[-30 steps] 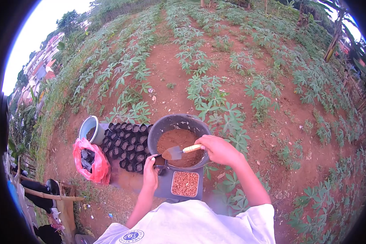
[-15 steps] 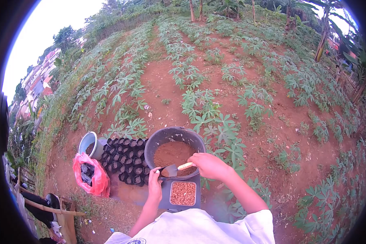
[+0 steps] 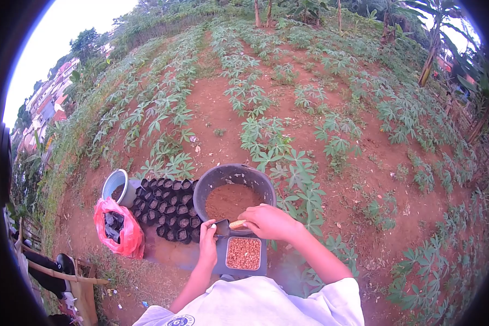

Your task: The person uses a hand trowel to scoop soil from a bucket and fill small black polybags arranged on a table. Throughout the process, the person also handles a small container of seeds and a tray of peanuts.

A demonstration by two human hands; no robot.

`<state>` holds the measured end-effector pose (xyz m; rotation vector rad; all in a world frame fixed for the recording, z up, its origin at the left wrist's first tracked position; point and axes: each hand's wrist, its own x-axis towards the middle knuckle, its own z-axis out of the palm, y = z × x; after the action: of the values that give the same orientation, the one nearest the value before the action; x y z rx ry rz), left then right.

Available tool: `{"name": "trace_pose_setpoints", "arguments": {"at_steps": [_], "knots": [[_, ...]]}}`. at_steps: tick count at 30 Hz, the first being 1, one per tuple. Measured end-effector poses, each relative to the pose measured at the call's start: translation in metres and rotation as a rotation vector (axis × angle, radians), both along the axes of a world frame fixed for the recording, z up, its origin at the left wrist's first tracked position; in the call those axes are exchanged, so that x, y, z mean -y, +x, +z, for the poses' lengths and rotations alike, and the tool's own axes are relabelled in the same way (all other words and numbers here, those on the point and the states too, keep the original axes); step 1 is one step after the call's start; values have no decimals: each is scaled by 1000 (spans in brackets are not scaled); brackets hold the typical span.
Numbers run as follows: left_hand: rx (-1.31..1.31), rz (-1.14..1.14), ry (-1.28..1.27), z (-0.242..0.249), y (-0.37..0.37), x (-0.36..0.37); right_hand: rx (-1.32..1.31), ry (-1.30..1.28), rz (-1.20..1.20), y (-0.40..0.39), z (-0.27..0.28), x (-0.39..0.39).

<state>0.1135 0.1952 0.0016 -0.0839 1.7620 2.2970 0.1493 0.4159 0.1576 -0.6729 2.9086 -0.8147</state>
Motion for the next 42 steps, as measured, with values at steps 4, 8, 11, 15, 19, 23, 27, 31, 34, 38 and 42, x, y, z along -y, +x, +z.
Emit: {"name": "trace_pose_setpoints", "arguments": {"at_steps": [4,8,11,15,19,23,27,31,34,38,42], "knots": [[13,-32,40,5,3,2,38,-159,15,-2,6,6],[-10,-56,53,8,5,2,71,-350,-25,-7,-7,6],[-3,-69,69,14,7,1,108,-443,-70,-8,-15,9],[-1,-63,68,7,4,0,99,-480,-108,-6,-23,14],[-56,-47,-62,-1,1,-2,-37,-372,-83,-6,-14,11],[-72,-59,-111,2,2,-6,-108,-391,-63,-7,-15,13],[27,-66,-25,16,2,-8,-131,-366,-50,-7,-16,13],[15,-61,-50,13,1,-9,-143,-366,-55,-9,-18,7],[-26,-56,-95,7,-1,-12,-170,-378,-52,-11,-20,7],[-59,-61,-133,5,-3,-12,-129,-360,-34,-14,-19,7],[1,-24,-61,11,0,-5,-107,-385,-36,-19,-23,6]]}}
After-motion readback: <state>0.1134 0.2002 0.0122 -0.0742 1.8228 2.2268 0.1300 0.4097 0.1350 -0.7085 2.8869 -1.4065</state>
